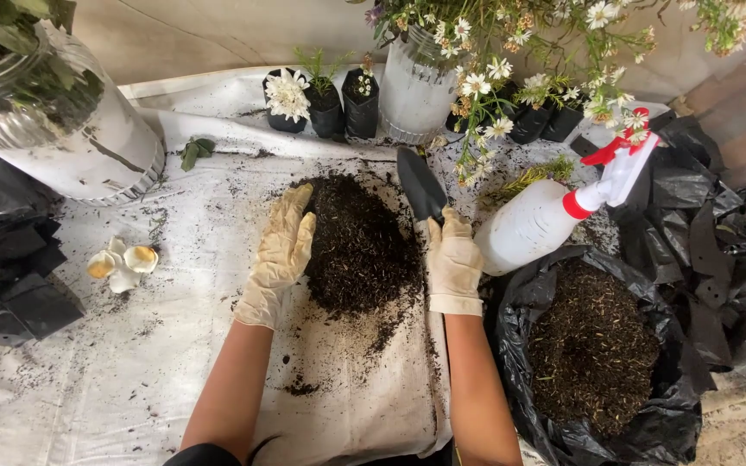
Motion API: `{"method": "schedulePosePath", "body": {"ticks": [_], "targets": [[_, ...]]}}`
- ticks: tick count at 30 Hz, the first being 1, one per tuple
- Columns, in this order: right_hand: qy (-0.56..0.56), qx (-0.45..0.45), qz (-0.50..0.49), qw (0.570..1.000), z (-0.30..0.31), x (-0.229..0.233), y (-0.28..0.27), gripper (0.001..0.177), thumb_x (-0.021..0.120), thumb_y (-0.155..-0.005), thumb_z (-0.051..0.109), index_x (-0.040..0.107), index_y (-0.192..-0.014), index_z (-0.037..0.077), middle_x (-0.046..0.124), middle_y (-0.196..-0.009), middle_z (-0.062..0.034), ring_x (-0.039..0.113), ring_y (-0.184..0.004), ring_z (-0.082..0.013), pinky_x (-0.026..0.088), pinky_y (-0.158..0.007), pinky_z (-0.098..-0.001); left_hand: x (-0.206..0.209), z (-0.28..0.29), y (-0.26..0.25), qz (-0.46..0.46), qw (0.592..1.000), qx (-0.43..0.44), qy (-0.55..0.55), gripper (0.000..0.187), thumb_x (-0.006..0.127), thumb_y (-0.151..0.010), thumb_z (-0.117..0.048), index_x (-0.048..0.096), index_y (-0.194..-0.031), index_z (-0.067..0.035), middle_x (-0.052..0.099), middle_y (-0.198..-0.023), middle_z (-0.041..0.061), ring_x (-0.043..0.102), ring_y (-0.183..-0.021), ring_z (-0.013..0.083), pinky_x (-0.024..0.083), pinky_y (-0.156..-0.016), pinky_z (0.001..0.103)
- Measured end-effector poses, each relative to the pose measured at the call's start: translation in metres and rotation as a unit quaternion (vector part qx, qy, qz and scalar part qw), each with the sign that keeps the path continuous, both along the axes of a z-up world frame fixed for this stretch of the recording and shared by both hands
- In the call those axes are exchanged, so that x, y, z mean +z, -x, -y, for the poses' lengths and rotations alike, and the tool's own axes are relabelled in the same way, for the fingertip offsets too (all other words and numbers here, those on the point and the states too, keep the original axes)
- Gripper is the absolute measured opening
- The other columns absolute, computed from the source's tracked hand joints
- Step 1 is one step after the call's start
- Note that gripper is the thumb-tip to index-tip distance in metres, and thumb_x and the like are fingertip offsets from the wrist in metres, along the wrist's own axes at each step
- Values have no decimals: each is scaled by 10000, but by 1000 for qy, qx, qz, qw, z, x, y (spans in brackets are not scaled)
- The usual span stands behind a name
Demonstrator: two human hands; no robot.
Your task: Mixing soil components on a work surface using a hand trowel and gloved hands in a nursery setting.
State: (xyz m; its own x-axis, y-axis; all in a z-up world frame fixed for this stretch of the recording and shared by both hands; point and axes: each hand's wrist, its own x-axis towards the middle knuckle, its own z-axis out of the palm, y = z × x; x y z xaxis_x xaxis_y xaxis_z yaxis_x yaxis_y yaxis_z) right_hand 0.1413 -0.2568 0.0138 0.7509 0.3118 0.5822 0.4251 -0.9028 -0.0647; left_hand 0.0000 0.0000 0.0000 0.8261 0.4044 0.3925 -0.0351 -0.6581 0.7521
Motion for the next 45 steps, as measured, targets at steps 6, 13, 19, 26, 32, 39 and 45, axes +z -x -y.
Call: {"method": "schedulePosePath", "body": {"ticks": [6, 13, 19, 26, 32, 39, 45], "targets": [[37, -39, -178, 982, -6, -7, -8, 414, 506, -1043, 492, 666, -1237, 162, 746, -967, -167, 754, -837, -340, 628, -708, -458, -15, -3, -7, -12, 999, -15, -27, 525, 360, -1087, -401, 430, -1535, -136, 460, -1537, 161, 332, -1472, 335, 140, -1249, 427], [68, -5, -230, 971, -9, -10, -10, 463, 451, -1015, 578, 649, -1293, 266, 722, -1053, -125, 743, -936, -309, 619, -735, -452, -21, -5, -10, -8, 999, -1, -51, 513, 408, -1081, -376, 426, -1543, -154, 457, -1544, 143, 343, -1468, 318, 161, -1246, 425], [70, 75, -98, 990, -7, -36, 6, 268, 560, -967, 501, 723, -1102, 337, 725, -831, -42, 728, -624, -222, 599, -511, -358, -22, -2, -10, -4, 998, 7, -69, 522, 419, -1075, -380, 428, -1543, -149, 457, -1546, 137, 343, -1469, 306, 161, -1249, 410], [66, 98, -140, 983, -22, -7, 25, 292, 589, -991, 430, 701, -1124, 195, 748, -939, -84, 742, -648, -220, 621, -521, -338, -19, -1, -8, -4, 997, 9, -81, 523, 440, -1074, -355, 428, -1537, -111, 466, -1529, 182, 364, -1454, 340, 178, -1244, 428], [18, 111, -90, 990, -23, 0, 32, 280, 634, -971, 453, 730, -1099, 223, 737, -966, -59, 724, -631, -194, 616, -545, -311, -14, 1, -7, -33, 997, 15, -69, 568, 424, -1070, -376, 354, -1571, -118, 401, -1583, 157, 314, -1485, 309, 137, -1252, 405], [-34, 137, -28, 990, -33, 34, 46, 266, 687, -947, 480, 765, -1068, 257, 723, -999, -30, 703, -610, -162, 611, -575, -278, 23, 20, -2, 9, 990, -19, 136, 572, 277, -1089, -328, 203, -1613, -111, 277, -1644, 167, 221, -1513, 350, 98, -1252, 467], [-20, 178, 3, 984, -35, 68, 56, 173, 721, -919, 475, 765, -992, 325, 653, -942, 58, 696, -610, -116, 600, -561, -222, 69, 34, 17, 40, 979, -58, 189, 679, 162, -1070, -497, 170, -1606, -79, 267, -1643, 183, 227, -1514, 354, 91, -1246, 483]]}}
